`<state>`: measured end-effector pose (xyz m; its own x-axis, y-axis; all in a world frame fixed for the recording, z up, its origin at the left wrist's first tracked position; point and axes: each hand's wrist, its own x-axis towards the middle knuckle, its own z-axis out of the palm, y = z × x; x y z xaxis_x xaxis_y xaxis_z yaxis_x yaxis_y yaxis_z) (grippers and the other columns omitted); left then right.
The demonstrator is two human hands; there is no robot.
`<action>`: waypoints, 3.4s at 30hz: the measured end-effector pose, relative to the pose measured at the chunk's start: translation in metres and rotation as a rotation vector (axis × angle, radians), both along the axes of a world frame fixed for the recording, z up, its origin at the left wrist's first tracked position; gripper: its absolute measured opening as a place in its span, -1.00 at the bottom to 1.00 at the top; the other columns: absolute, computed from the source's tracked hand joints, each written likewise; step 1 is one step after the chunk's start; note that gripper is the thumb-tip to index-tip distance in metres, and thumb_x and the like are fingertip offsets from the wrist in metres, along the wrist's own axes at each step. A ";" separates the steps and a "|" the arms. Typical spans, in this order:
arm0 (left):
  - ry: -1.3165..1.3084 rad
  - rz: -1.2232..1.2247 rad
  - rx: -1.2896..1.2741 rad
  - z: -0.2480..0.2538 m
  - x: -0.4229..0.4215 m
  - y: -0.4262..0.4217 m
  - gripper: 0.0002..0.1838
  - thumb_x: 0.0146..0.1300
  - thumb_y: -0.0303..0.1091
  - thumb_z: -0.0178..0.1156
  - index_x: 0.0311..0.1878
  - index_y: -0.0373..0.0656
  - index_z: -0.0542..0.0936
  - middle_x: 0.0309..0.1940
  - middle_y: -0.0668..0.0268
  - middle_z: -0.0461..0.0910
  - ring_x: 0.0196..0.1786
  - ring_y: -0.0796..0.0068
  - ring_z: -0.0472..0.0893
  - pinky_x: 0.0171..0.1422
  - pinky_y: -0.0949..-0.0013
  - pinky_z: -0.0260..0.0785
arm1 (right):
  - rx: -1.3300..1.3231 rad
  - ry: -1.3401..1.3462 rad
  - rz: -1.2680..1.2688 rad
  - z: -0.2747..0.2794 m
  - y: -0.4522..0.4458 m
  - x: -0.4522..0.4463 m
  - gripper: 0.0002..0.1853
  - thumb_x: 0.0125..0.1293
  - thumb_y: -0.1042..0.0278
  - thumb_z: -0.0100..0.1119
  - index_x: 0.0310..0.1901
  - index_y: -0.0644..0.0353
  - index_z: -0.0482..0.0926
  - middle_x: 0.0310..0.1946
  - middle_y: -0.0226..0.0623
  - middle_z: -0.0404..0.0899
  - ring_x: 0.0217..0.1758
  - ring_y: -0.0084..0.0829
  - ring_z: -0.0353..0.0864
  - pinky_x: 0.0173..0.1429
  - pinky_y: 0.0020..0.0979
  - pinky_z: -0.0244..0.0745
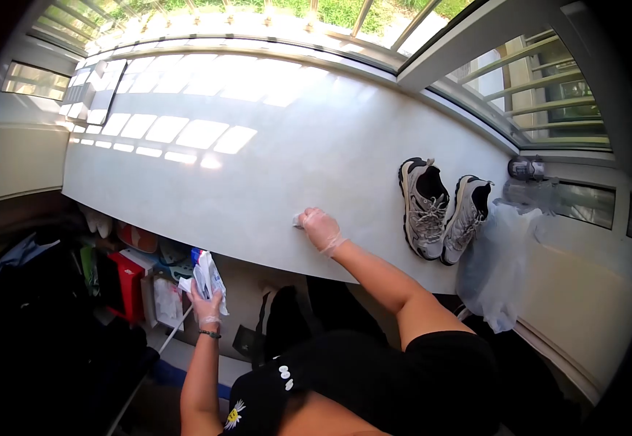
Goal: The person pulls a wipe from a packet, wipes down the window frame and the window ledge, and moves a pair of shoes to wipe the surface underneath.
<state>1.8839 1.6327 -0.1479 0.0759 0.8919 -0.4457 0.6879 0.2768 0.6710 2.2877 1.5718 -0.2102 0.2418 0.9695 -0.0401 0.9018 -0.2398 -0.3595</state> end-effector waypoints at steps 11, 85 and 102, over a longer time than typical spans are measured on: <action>-0.051 -0.123 -0.026 0.002 0.004 -0.054 -0.06 -0.17 -0.39 0.39 0.37 -0.25 0.20 0.23 0.00 0.22 0.27 0.08 0.34 0.37 0.21 0.17 | -0.291 -0.571 -0.251 -0.009 -0.042 0.120 -0.84 0.20 0.43 0.01 -0.17 0.12 0.47 -0.22 -0.29 0.46 -0.16 -0.30 0.55 -0.20 -0.42 0.58; -0.194 0.690 -0.078 -0.046 -0.047 -0.179 -0.09 -0.15 -0.39 0.37 0.33 -0.41 0.19 0.15 0.02 0.26 0.20 0.10 0.39 0.33 0.25 0.23 | -0.260 0.083 0.981 0.039 -0.107 -0.016 -0.86 0.12 0.41 0.02 -0.28 0.07 0.55 -0.21 -0.34 0.52 -0.05 -0.30 0.51 -0.10 -0.33 0.53; -0.205 0.985 -0.070 -0.068 -0.056 -0.205 -0.16 -0.12 -0.45 0.34 0.32 -0.29 0.26 0.14 0.09 0.27 0.18 0.17 0.40 0.32 0.24 0.23 | 0.310 0.205 1.191 -0.019 0.282 -0.274 -0.89 0.14 0.36 0.01 -0.40 0.08 0.55 -0.34 -0.33 0.55 -0.19 -0.27 0.54 -0.17 -0.28 0.51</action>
<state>1.8276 1.4272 -0.2158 -0.5999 0.5707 -0.5607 0.0043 0.7031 0.7111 2.0137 1.8534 -0.2287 -0.7763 0.5568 0.2956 0.4209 0.8069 -0.4145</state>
